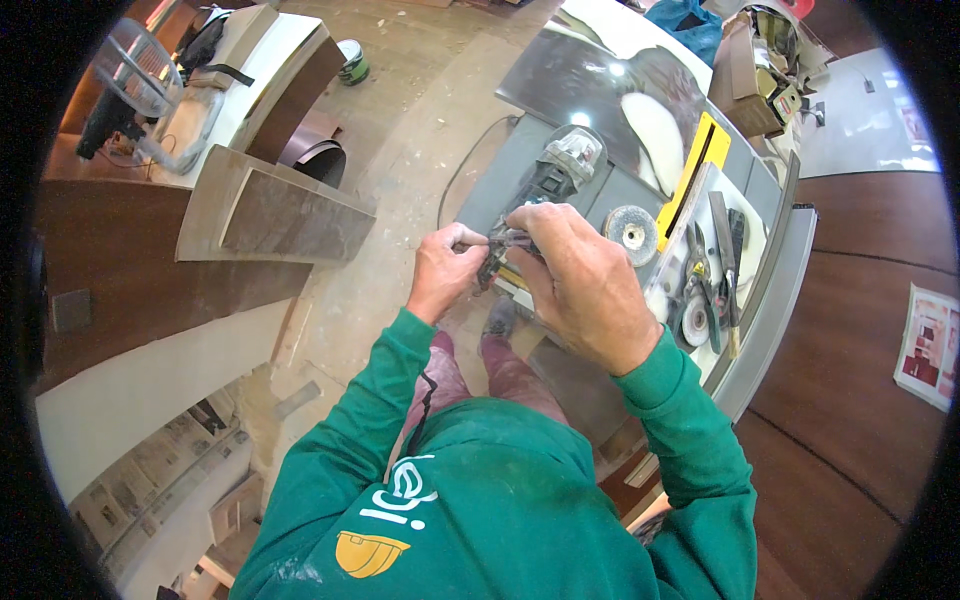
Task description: The person uses a screwdriver to remove screws from the casing of a small electronic device on a workbench. They then manipulate the internal components with their hands, appearing to troubleshoot or fix a malfunction.
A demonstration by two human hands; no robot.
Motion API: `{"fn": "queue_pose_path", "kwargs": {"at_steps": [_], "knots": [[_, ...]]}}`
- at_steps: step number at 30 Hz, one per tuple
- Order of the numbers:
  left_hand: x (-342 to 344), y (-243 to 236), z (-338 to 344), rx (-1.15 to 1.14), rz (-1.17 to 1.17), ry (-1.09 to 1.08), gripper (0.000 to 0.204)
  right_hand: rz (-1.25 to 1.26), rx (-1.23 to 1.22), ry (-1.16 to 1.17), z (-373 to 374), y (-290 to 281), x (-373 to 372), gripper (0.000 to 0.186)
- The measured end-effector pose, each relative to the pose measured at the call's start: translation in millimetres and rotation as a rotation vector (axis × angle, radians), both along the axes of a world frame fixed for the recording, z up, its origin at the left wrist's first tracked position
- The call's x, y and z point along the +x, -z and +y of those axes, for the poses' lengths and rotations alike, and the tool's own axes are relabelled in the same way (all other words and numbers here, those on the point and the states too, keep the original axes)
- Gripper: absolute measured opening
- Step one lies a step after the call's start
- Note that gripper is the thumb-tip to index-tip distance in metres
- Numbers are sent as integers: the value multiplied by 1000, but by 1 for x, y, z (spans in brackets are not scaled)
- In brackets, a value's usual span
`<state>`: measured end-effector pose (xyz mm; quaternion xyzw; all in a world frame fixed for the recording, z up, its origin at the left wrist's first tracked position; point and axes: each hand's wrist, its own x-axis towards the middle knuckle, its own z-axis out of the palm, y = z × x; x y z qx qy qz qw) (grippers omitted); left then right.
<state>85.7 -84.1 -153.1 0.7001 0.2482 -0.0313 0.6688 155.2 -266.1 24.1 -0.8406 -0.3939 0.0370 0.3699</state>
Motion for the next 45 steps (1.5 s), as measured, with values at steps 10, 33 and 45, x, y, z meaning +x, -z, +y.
{"fn": "queue_pose_path", "kwargs": {"at_steps": [10, 33, 45], "knots": [[-2, 2, -3, 33, -55, -43, 16, -30, -55, -56, 4, 0, 0, 29], [-73, 40, -42, 30, -98, -139, 23, -16, -318, -377, 39, -22, 15, 33], [-49, 21, -46, 5, -206, -264, 23, 61, -317, -313, 40, -29, 17, 38]]}}
